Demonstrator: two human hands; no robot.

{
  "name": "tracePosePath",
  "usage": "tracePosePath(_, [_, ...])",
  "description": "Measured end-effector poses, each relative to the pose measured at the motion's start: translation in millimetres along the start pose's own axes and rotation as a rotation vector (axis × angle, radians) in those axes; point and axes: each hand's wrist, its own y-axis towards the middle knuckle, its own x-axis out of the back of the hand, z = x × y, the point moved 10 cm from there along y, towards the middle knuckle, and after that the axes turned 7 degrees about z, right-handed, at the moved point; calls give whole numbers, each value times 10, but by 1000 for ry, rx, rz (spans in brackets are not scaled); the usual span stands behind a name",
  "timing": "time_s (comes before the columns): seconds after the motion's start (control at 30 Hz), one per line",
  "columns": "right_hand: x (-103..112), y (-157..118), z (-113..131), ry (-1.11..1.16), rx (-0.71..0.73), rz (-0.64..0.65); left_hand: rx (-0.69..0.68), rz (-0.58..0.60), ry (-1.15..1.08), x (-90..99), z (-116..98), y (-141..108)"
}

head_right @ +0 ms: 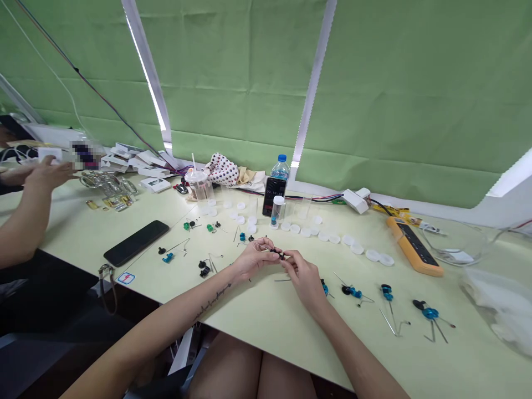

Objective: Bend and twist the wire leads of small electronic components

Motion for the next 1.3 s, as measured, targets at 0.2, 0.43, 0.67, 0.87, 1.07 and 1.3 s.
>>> tracePosePath(0.2, [6, 3, 4, -13, 11, -11, -7, 7, -4, -10, -12, 3])
tracePosePath(0.43, [9, -7, 33, -27, 15, -2, -3, 15, 9, -37, -33, -16])
tracePosePath(0.67, [-2, -4, 13, -31, -9, 4, 5, 19, 10, -26, -10, -8])
tracePosePath(0.87, [12, 4, 0, 7, -10, -23, 4, 6, 13, -29, -19, -7])
tracePosePath(1.07, [26, -6, 23, -4, 20, -34, 8, 12, 14, -28, -4, -16])
tracePosePath(1.3, [11, -1, 13, -5, 8, -8, -10, 3, 24, -31, -25, -11])
